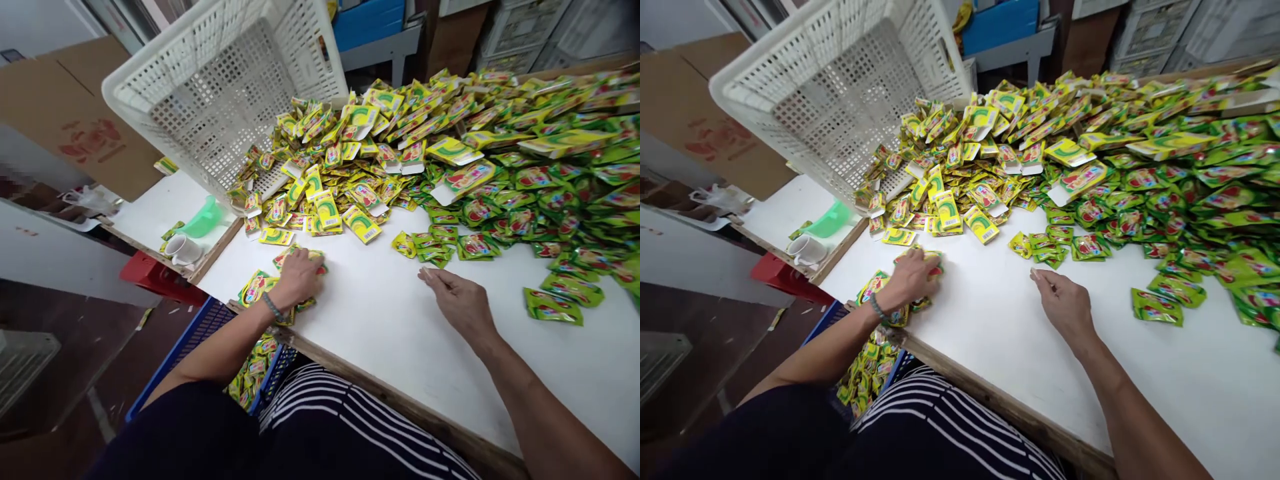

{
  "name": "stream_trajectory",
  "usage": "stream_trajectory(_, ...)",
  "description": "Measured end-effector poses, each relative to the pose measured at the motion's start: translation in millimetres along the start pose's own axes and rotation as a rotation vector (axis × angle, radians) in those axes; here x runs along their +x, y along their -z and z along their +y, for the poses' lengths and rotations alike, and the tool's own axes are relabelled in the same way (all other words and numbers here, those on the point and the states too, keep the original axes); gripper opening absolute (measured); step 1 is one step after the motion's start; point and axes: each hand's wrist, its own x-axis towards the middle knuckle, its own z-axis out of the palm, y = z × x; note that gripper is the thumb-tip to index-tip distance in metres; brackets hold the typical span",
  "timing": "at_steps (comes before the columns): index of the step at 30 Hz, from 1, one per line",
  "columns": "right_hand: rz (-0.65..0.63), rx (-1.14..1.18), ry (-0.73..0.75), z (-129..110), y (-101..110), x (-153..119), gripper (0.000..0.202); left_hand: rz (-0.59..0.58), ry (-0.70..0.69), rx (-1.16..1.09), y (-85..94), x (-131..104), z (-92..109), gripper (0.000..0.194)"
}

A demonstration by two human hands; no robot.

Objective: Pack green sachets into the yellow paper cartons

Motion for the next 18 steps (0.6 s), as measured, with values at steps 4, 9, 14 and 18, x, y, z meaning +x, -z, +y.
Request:
stream_trajectory(4, 0.071, -0.089, 0.044, -2, 0, 9, 0.034, -0.039, 0.152, 0.032, 2.4, -1, -32, 0.045)
stream_trajectory(9, 0.104, -0.32, 0.139, -17, 7, 44, 0.031, -0.136, 0.322, 0.056, -0.4, -1, -60, 0.046)
stream_trajectory(14, -0.079, -0.608, 0.219, -44, -5, 86, 0.036, -0.024, 0.228, 0.047, 4.5, 11, -45, 0.05)
stream_trajectory(18, -0.2, -0.699, 0.172, -49, -17, 96, 0.04, 0.098, -0.037, -0.036, 16.3, 57, -10, 0.053)
